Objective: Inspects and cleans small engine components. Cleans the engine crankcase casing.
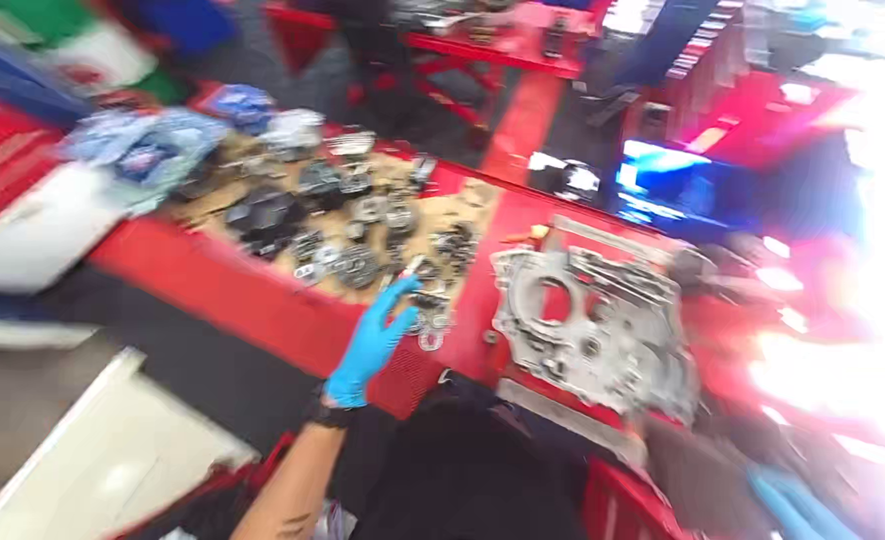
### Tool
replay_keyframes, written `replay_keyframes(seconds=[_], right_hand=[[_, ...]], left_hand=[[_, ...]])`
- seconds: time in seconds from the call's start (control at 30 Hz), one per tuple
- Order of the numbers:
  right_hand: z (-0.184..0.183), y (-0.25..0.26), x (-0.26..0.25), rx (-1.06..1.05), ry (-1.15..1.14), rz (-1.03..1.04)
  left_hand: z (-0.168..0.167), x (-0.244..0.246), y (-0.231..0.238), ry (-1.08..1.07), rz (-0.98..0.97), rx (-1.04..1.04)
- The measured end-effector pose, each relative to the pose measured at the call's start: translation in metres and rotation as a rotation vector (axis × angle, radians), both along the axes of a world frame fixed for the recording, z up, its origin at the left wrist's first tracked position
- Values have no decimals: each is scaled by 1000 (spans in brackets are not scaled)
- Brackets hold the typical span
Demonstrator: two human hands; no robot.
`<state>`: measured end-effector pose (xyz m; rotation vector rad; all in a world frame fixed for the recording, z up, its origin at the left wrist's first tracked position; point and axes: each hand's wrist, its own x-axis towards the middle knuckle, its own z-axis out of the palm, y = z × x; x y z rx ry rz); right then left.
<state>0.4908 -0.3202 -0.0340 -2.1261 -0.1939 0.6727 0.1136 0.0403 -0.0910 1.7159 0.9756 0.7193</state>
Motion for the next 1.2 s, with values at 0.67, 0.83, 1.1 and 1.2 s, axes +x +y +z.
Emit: replay_keyframes(seconds=[0.67,0.83,1.1,1.2], right_hand=[[12,247,-24,-165,16,284],[12,254,-29,-177,10,421],[22,245,-8,-307,-20,874],[30,246,4,-431,-111,1226]], left_hand=[[35,279,74,576,-940,476],[36,279,72,564,-915,463],[36,279,69,552,-883,546],[35,281,71,574,-929,602]])
